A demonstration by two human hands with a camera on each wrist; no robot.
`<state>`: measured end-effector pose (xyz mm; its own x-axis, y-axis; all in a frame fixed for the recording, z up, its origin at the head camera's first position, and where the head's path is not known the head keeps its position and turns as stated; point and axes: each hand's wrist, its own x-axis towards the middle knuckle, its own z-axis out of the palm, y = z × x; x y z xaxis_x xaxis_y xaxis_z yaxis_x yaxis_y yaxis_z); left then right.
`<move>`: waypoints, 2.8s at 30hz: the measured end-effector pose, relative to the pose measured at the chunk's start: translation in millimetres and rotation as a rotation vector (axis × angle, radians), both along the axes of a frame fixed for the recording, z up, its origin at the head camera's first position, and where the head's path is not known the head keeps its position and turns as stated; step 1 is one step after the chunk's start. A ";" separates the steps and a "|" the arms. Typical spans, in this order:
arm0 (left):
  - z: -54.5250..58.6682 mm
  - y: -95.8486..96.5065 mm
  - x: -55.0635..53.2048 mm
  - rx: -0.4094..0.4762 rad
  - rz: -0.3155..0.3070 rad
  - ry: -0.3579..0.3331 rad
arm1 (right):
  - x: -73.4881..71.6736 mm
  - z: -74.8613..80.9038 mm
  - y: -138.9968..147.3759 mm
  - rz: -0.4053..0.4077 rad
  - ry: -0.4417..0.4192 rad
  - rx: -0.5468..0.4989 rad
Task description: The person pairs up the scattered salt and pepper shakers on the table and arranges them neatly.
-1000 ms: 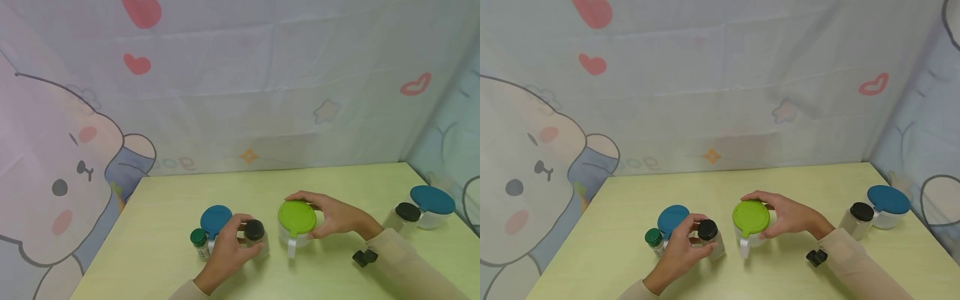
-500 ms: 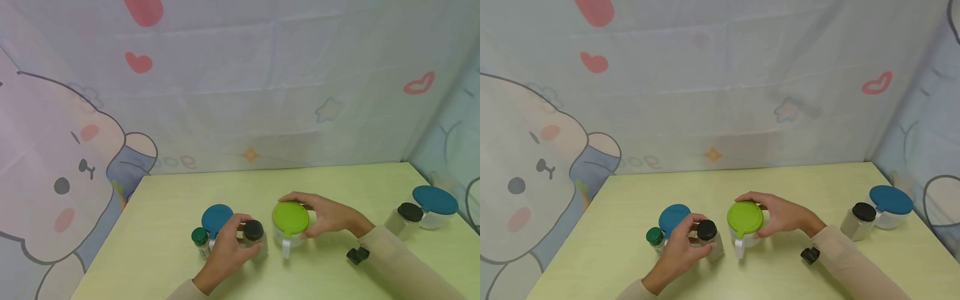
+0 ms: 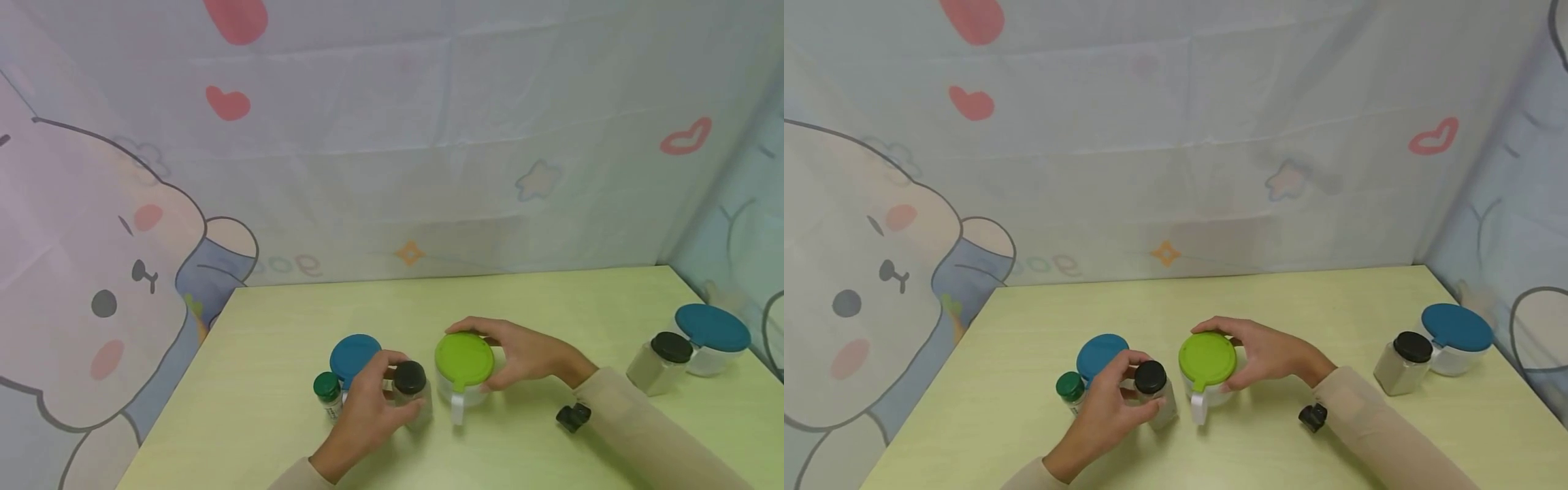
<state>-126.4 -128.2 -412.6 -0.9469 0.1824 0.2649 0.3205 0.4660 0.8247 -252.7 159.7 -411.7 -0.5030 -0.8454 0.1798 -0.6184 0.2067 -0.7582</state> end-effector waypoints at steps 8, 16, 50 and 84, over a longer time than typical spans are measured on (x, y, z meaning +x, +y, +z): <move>-1.8 -3.8 2.5 -0.036 0.002 0.012 | -1.0 -4.2 -8.6 0.008 -0.024 0.015; -4.3 -6.9 3.7 -0.048 0.000 0.011 | -4.3 -7.5 -16.6 0.023 -0.045 0.020; -5.9 -4.6 7.8 -0.099 0.027 -0.007 | -14.2 -12.9 -38.1 0.071 -0.127 0.020; -7.8 5.5 7.3 -0.184 0.098 -0.015 | -21.8 -12.2 -37.4 0.075 -0.179 0.058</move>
